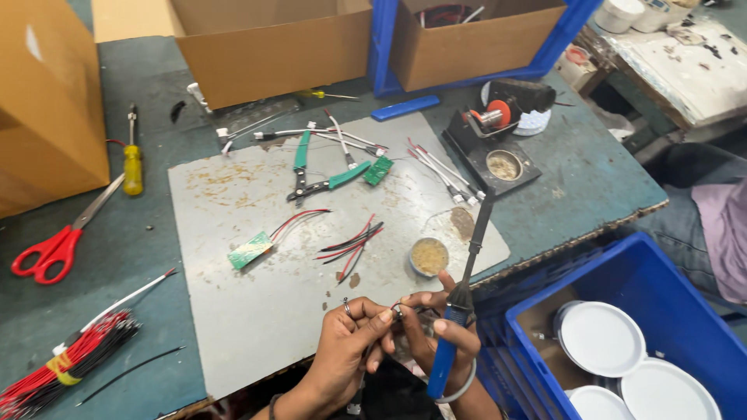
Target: The person solders wires to small green circuit boards using a soldering iron and solder wire. They repeatedly pick up boards, apply solder to connection points, and place finished units aside. The workspace contains bundles of wires, tools, and cardboard boxes.
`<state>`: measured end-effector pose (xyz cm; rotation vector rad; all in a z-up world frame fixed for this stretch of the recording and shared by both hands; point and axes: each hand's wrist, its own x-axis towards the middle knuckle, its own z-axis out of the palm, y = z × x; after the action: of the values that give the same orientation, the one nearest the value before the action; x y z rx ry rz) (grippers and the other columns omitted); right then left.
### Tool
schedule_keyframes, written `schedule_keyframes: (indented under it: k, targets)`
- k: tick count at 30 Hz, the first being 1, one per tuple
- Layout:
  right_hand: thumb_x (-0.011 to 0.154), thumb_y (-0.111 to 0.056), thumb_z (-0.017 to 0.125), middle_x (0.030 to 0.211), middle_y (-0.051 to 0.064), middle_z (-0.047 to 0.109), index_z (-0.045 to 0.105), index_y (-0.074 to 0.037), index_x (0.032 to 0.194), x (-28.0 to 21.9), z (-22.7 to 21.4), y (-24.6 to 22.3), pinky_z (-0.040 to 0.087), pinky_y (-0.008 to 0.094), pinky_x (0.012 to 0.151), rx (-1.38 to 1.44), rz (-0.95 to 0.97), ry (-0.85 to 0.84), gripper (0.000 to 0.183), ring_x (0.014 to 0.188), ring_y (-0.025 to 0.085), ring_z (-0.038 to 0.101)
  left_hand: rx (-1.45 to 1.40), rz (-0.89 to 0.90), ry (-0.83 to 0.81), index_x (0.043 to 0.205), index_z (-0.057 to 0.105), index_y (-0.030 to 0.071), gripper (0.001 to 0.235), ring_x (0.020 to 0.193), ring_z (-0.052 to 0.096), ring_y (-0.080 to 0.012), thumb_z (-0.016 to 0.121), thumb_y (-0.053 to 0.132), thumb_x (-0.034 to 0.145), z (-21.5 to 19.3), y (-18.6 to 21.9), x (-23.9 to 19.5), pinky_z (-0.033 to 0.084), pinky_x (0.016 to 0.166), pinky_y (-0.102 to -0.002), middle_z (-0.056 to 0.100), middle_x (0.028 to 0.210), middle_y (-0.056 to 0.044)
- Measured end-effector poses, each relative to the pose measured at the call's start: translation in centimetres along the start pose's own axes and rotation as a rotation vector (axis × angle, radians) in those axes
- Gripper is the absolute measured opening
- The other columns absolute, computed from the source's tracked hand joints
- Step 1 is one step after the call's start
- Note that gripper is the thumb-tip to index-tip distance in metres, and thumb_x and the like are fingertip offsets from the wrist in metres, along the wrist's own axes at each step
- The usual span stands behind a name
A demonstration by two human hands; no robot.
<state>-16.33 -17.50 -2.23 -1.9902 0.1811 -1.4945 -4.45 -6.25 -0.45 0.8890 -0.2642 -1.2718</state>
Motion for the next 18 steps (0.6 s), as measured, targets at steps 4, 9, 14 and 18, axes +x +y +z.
schedule_keyframes:
  k: [4,9,14,18]
  targets:
    - [0.085,0.014,0.075,0.123,0.015,0.059,0.033,-0.023,0.131,-0.6,-1.4,0.7,0.056,0.050,0.109,-0.003,0.021,0.036,0.073,0.101,0.025,0.076,0.073,-0.027,0.023,0.096,0.072,-0.005,0.018,0.045,0.057,-0.0081,0.067,0.012,0.095,0.5,-0.2,0.7,0.036,0.041,-0.018,0.072,0.069,-0.011]
    - [0.085,0.015,0.069,0.135,0.021,0.051,0.030,-0.020,0.130,-1.0,-3.7,1.8,0.043,0.057,0.115,-0.039,0.039,0.137,0.068,0.113,0.032,0.067,0.422,0.016,-0.002,0.095,0.076,-0.003,0.017,0.051,0.063,-0.0090,0.069,0.013,0.093,1.8,2.3,1.6,0.043,0.045,-0.023,0.077,0.074,-0.010]
    - [0.087,0.013,0.068,0.122,0.022,0.064,0.032,-0.020,0.131,-2.1,-5.3,2.2,0.039,0.059,0.122,-0.086,0.156,0.251,0.065,0.114,0.032,0.070,1.317,0.584,-0.009,0.089,0.080,0.007,0.013,0.063,0.071,-0.0250,0.073,0.017,0.084,4.2,6.7,3.9,0.053,0.055,-0.038,0.074,0.072,-0.009]
    - [0.088,0.014,0.066,0.115,0.020,0.064,0.031,-0.020,0.131,-2.3,-5.7,2.3,0.028,0.062,0.132,-0.144,0.152,0.261,0.065,0.110,0.030,0.071,1.666,0.692,-0.133,0.086,0.080,0.009,0.012,0.071,0.067,-0.0351,0.075,0.019,0.085,6.3,8.3,6.2,0.051,0.064,-0.047,0.069,0.076,-0.010]
